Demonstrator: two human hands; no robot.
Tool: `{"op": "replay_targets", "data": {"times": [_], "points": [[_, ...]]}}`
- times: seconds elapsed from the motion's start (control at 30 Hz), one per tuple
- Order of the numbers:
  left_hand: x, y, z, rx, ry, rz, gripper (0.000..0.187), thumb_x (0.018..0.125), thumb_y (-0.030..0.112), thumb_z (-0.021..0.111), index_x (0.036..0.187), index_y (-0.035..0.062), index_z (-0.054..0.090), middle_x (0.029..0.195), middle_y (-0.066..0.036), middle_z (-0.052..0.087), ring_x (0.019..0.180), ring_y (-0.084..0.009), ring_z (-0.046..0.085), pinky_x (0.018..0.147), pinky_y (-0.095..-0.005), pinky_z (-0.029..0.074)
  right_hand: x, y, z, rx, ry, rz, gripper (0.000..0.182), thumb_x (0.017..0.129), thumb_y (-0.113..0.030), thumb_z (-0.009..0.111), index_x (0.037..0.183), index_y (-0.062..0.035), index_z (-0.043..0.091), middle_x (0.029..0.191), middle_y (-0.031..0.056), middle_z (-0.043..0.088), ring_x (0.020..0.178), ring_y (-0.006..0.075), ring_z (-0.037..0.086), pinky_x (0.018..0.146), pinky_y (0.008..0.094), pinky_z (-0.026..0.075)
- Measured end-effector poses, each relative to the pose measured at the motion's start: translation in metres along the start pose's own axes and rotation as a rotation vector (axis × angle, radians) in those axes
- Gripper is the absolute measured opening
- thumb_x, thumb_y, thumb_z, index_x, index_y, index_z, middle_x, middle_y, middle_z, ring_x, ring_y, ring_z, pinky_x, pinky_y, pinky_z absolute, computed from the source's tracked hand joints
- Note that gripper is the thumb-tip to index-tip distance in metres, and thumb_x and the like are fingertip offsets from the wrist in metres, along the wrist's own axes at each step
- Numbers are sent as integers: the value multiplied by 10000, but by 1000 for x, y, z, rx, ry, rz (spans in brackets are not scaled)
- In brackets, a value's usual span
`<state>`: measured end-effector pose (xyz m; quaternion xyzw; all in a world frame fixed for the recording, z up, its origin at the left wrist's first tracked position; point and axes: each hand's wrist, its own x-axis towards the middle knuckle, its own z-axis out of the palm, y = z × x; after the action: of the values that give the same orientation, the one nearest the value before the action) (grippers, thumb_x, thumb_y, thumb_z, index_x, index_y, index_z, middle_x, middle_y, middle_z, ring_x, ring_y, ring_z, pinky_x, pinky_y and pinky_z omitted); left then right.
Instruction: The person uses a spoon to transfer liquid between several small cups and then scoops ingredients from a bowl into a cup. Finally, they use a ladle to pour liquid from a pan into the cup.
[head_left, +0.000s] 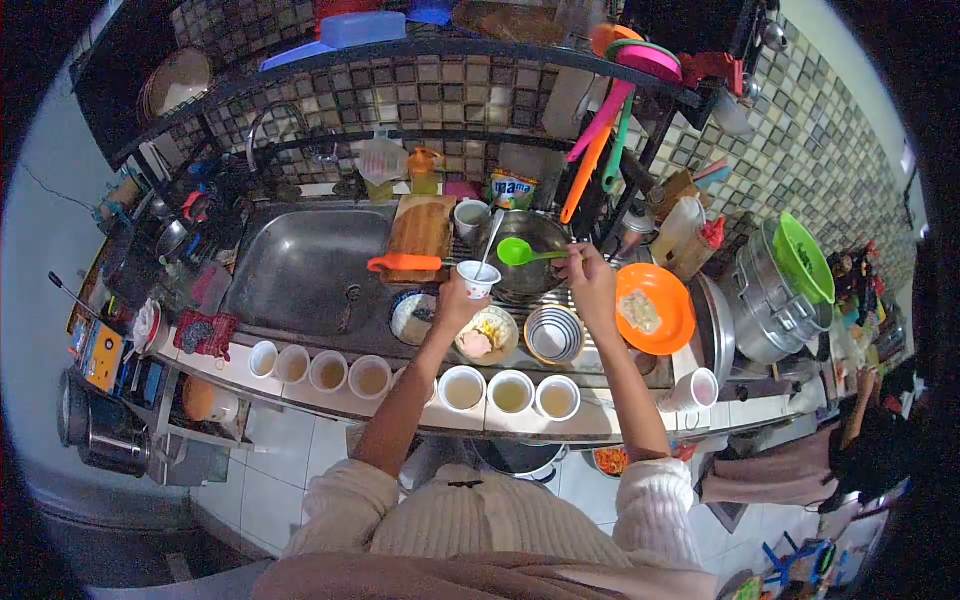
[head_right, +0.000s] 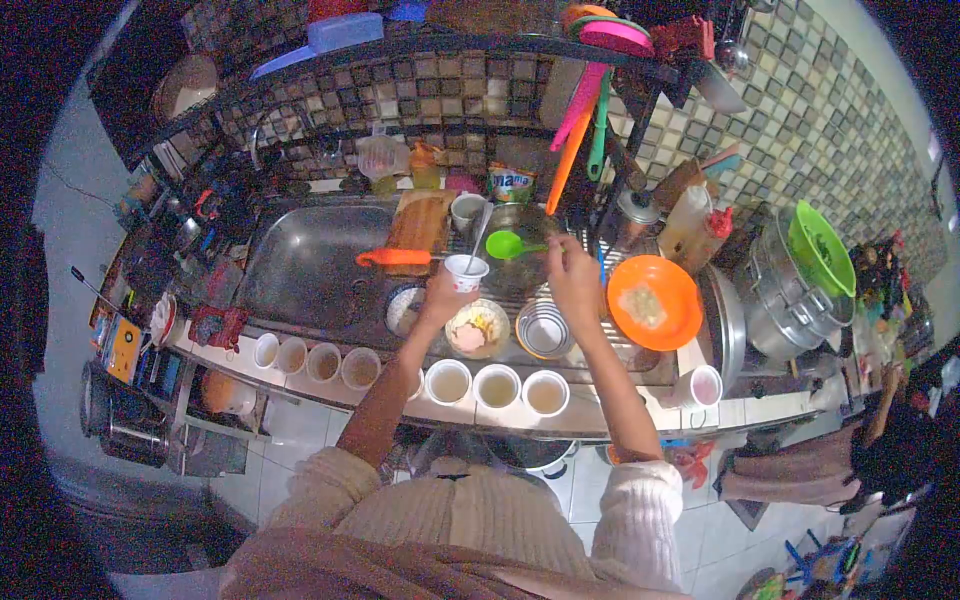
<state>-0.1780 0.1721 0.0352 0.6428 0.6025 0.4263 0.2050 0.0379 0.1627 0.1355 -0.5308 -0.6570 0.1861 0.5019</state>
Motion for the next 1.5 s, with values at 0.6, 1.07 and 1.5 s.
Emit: {"op": "replay_targets", "data": {"times": [0.6, 1.07, 1.5], "points": [[1, 26, -8, -202, 133, 103, 614, 559, 189, 769, 1048, -2, 452, 913, -171, 611, 856, -310, 602, 728, -380, 476, -44, -35, -5, -260, 62, -758, 296, 725, 23, 551, 1020, 6, 528, 691, 134, 518, 632, 283, 509, 615, 367, 416], [-55, 68, -69, -509, 194, 95, 537, 647, 66, 713, 1104, 5, 438, 1032, -114, 551, 951, -193, 552, 794, -317, 446, -23, 78, 33, 132, -43, 31, 273, 869, -157, 458, 1101, -14, 445, 792, 172, 636, 656, 258, 630, 558, 357, 472], [-114, 86, -141, -534, -29, 64, 573, 609, 71, 773, 1091, 7, 470, 1006, -68, 566, 918, -149, 539, 824, -295, 428, -44, -146, 28, 186, -331, -160, 276, 813, -181, 594, 1031, -18, 556, 681, 20, 553, 540, 84, 442, 505, 226, 384]]}}
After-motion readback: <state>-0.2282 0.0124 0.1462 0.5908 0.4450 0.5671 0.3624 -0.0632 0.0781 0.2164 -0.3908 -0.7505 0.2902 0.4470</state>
